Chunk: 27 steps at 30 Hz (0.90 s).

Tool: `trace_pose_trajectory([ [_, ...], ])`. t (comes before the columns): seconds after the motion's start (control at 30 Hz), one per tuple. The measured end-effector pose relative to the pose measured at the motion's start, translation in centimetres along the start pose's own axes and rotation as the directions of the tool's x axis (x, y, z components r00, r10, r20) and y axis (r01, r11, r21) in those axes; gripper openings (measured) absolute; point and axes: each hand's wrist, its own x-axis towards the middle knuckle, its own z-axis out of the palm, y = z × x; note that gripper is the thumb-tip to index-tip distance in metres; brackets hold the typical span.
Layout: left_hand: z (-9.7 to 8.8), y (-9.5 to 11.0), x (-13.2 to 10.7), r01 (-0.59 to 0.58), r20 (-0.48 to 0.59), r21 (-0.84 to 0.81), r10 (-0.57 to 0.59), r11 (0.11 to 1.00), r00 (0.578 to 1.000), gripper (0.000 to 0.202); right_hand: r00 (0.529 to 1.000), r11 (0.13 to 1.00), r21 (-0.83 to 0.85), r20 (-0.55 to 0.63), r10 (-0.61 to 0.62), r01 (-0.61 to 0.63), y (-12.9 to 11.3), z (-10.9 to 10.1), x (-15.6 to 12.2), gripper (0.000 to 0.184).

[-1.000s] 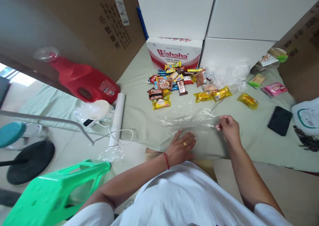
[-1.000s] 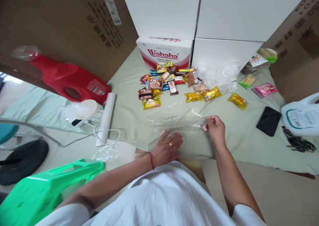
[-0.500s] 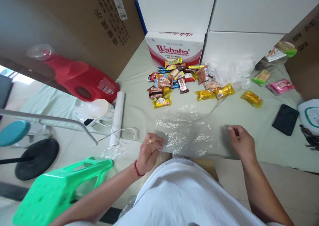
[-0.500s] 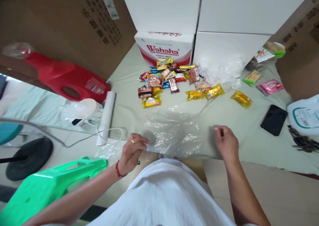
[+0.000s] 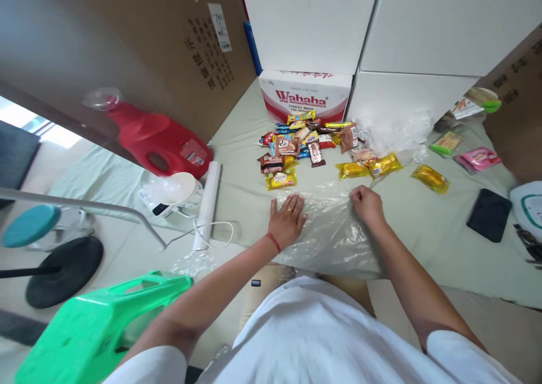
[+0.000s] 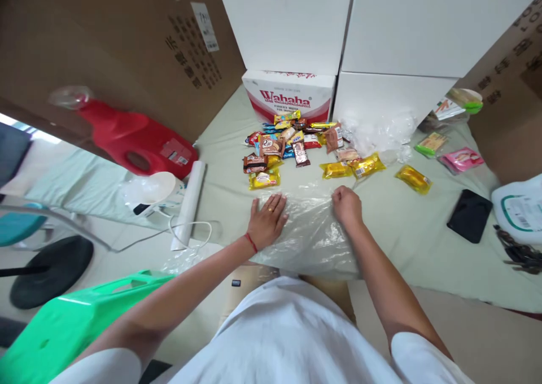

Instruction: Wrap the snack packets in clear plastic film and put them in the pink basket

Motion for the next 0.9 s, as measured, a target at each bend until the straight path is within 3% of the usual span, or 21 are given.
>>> trace_pose_trajectory([
  [0.13,-0.2,-2.2,2.2,-0.001,0.012,-0.008,0.001,1.000,1.000,0.060,0.994,0.996,-0.085,-0.103,0.021,-0.029,1.7,-2.3,1.2,0.021],
  [0.23,0.3,-3.1,3.2,-0.047,0.034,-0.015,0.048,0.999,0.998,0.062,0.977,0.992,-0.123,-0.204,-0.063,0.038,0.2,-3.6,3.4,0.027],
  [0.37,0.5,-3.2,3.2,-0.069,0.041,-0.010,0.070,0.998,0.997,0.064,0.988,0.988,-0.083,-0.074,-0.134,0.127,-5.6,-2.6,8.5,0.032],
  [0.5,0.4,-3.1,3.0,-0.068,0.044,-0.004,0.068,0.998,0.997,0.065,0.998,0.995,-0.102,0.067,0.013,-0.006,-12.3,0.7,13.2,0.047],
  [0.6,0.4,-3.1,3.0,-0.064,0.039,0.001,0.064,0.998,0.997,0.065,0.990,0.995,-0.092,0.135,0.035,-0.023,-15.1,1.7,14.8,0.042],
  [0.7,0.3,-3.1,3.0,-0.067,0.031,-0.009,0.067,0.998,0.997,0.065,0.993,0.995,-0.095,0.113,-0.024,0.034,-15.1,0.2,14.1,0.035],
  [0.77,0.3,-3.1,3.0,-0.068,0.026,-0.024,0.068,0.997,0.997,0.064,0.979,0.974,-0.116,0.082,-0.187,0.195,-13.9,-1.5,11.9,0.036],
  [0.8,0.3,-3.1,3.0,-0.068,0.022,-0.030,0.069,0.997,0.997,0.064,0.948,0.940,-0.127,0.085,-0.307,0.316,-13.0,-2.3,10.3,0.036],
  [0.9,0.3,-3.1,2.9,-0.071,0.008,-0.042,0.072,0.997,0.997,0.063,0.765,0.755,-0.141,0.204,-0.611,0.641,-10.2,-3.2,4.1,0.035],
])
